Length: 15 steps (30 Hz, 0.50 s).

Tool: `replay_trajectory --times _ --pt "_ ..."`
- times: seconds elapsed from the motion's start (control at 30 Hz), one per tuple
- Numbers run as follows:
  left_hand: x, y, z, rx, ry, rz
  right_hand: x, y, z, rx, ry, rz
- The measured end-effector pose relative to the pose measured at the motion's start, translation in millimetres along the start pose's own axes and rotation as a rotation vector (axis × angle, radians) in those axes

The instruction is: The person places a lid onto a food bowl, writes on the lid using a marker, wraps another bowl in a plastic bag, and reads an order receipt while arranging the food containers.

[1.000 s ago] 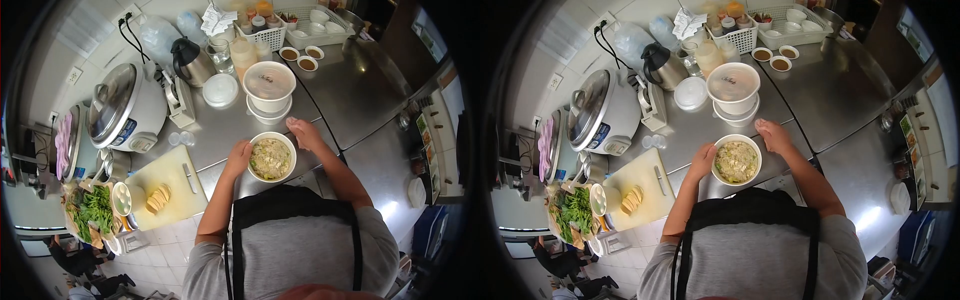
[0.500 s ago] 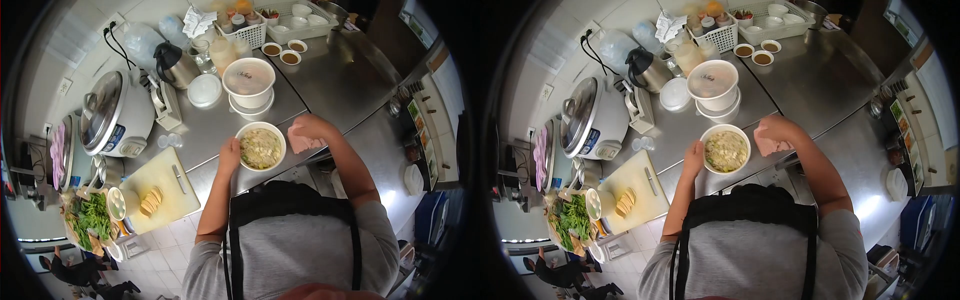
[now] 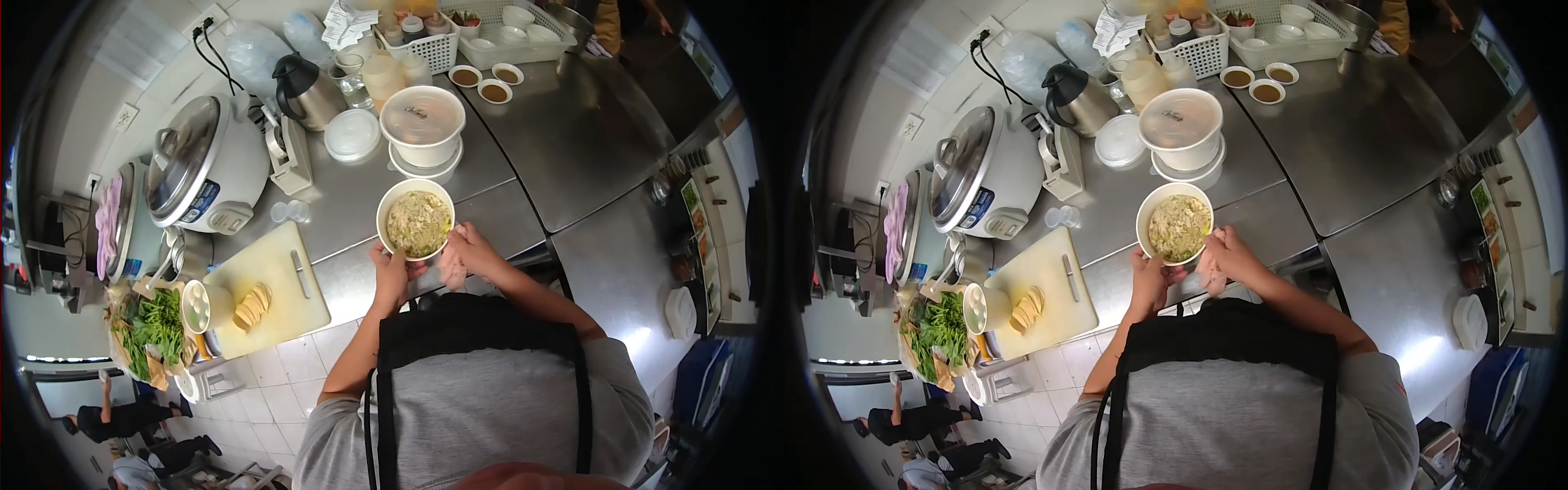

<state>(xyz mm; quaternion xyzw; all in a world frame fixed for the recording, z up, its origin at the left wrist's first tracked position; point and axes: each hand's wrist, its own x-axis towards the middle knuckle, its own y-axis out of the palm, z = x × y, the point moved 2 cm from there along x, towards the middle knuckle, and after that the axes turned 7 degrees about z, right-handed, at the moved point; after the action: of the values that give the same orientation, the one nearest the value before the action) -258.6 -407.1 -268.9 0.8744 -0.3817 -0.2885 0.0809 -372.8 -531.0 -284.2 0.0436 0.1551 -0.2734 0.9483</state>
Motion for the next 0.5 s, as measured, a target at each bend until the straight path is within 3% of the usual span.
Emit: replay_trajectory --times 0.07,0.17,0.2,0.3,0.37,0.43,0.5 --pt "-4.4 -0.1 2.1 -0.042 0.033 -0.019 3.5 4.4 5.4 0.024 0.117 0.088" --pt "-5.5 -11.1 -3.6 -0.017 -0.049 -0.02 4.6 6.1 4.6 -0.208 -0.229 0.307" --pt "-2.5 -18.8 -6.2 -0.001 -0.082 -0.026 1.8 -0.5 15.9 -0.276 -0.17 0.26" --pt "26.7 -63.4 -16.6 0.112 0.128 -0.122 0.3 -33.2 47.6 -0.386 0.004 0.049" --pt "63.2 -93.0 -27.1 0.304 0.281 -0.167 10.2 -53.8 48.6 -0.481 -0.042 -0.097" --pt "105.3 -109.9 -36.3 0.537 0.503 -0.135 27.3 -65.8 38.2 -0.721 -0.258 -0.179" --pt "121.0 -96.6 -57.5 0.911 0.618 -0.174 44.1 -55.7 9.4 -1.075 -0.195 -0.172"
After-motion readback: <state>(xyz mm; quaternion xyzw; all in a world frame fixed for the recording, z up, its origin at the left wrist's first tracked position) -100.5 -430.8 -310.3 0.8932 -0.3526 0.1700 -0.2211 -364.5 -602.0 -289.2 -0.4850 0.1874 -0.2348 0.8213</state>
